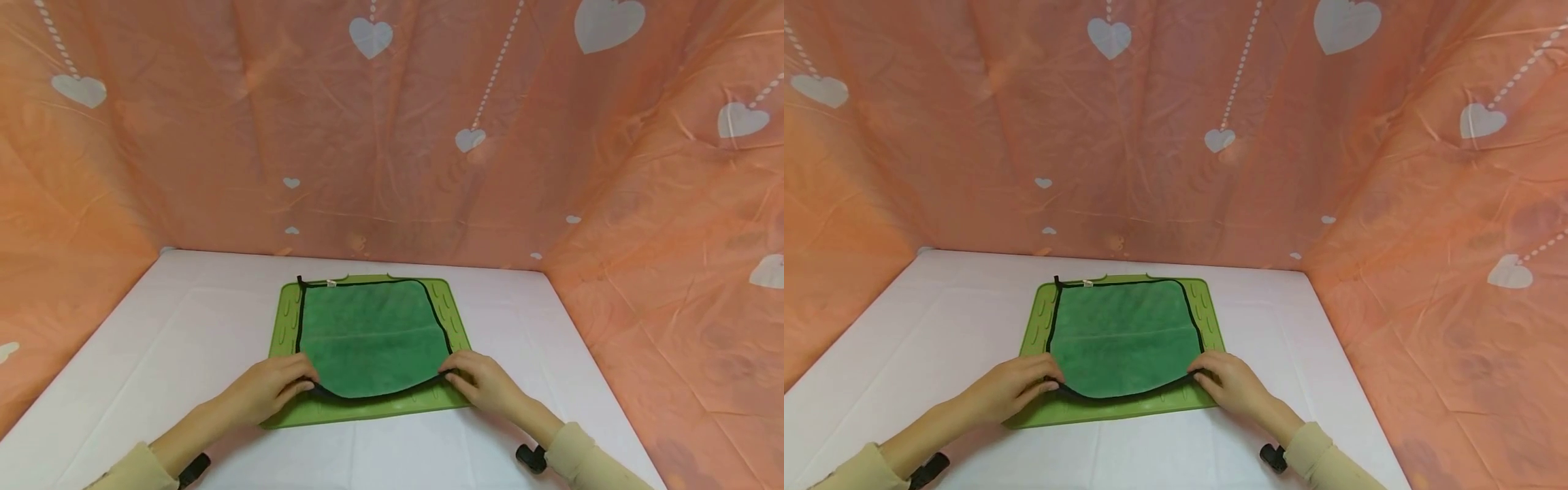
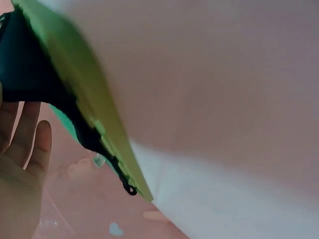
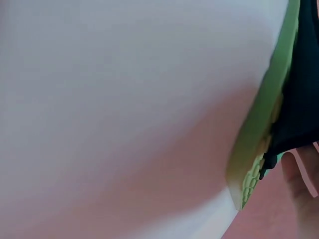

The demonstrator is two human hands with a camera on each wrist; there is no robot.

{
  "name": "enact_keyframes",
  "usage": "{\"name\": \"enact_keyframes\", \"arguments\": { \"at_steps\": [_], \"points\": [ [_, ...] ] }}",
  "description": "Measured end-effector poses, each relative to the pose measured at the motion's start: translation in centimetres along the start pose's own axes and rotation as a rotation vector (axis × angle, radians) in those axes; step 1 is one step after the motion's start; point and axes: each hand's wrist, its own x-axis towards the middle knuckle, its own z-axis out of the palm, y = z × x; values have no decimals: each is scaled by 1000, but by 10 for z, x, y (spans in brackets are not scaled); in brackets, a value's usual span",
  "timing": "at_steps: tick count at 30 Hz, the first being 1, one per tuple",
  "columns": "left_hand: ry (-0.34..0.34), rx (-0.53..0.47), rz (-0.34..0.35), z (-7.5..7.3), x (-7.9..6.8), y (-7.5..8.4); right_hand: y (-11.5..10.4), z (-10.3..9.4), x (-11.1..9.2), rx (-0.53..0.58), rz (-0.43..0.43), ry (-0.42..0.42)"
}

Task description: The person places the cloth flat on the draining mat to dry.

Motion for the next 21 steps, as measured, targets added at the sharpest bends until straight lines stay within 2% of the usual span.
{"name": "enact_keyframes", "arguments": {
  "at_steps": [8, 13, 17, 21],
  "points": [
    [-45, 7, 91, 6, -16, 1, -1, -3, -14, 9, -10, -98],
    [-76, 13, 122, 7, -21, 0, -2, -5, -19, -18, -59, -168],
    [-121, 22, 97, 6, -21, 1, -4, -8, -17, -72, -78, -223],
    [-131, -1, 14, 2, -14, 1, -2, -16, -3, -15, -5, -292]
  ]
}}
